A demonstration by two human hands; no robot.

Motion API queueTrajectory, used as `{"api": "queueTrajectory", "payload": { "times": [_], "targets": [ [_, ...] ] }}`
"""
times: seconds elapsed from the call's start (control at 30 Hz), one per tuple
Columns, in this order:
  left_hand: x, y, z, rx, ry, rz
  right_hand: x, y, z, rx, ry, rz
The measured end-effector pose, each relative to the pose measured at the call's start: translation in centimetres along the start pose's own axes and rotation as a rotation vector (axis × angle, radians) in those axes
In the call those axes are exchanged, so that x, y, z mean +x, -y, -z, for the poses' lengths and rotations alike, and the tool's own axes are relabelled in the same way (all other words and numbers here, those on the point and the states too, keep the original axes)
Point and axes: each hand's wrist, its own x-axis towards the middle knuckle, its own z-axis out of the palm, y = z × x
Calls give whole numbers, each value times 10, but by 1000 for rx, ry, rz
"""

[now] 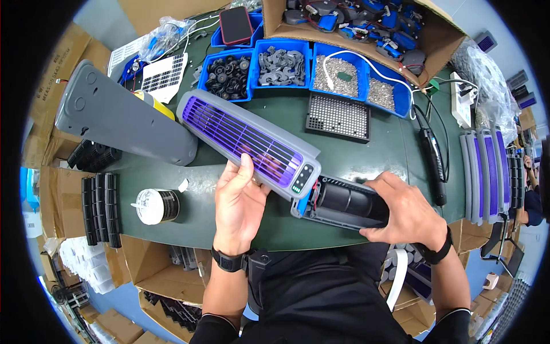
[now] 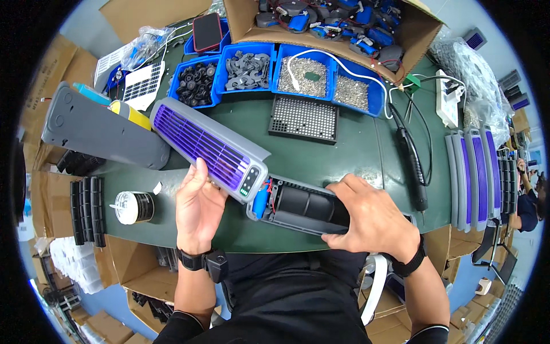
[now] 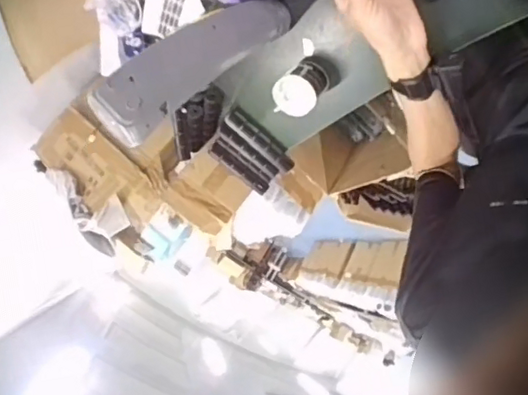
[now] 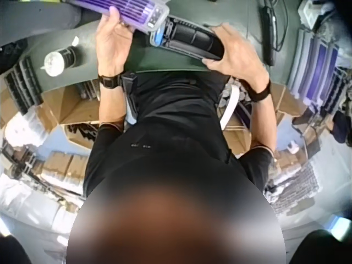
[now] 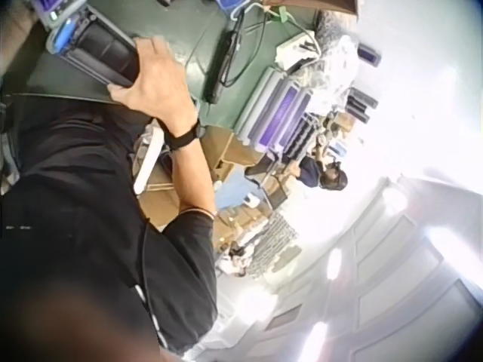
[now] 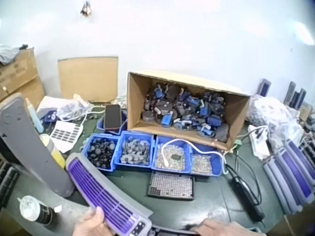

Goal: The person assembles a portable air cooler by inserting a cylindrical fan motor into the main housing and securing it with a screwdriver. They then attach the front grille and side panels, using a screwdriver to fasten the casing together. The process involves handling various components and tools on a cluttered workbench.

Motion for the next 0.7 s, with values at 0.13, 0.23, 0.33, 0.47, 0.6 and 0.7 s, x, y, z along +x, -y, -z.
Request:
{"api": "queueTrajectory", "payload": {
  "times": [0.13,0.23,0.33,0.47,0.6,0.7],
  "targets": [
    [10,8,-9,63,20,19,-9,-4,10,13,15,-115],
    [16,9,-12,78,9,34,-17,-5,11,1,-50,-113],
    [15,9,-14,83,-44,35,-32,-9,-1,-109,-186,-64],
    [12,9,-15,81,-79,18,-53,-8,-8,-247,-305,-185],
    [13,5,-7,101,-60,23,-74,-16,-11,-255,-380,-282],
    [15,-1,-6,107,-62,26,-78,-19,-15,-249,-427,-268]
  ]
}}
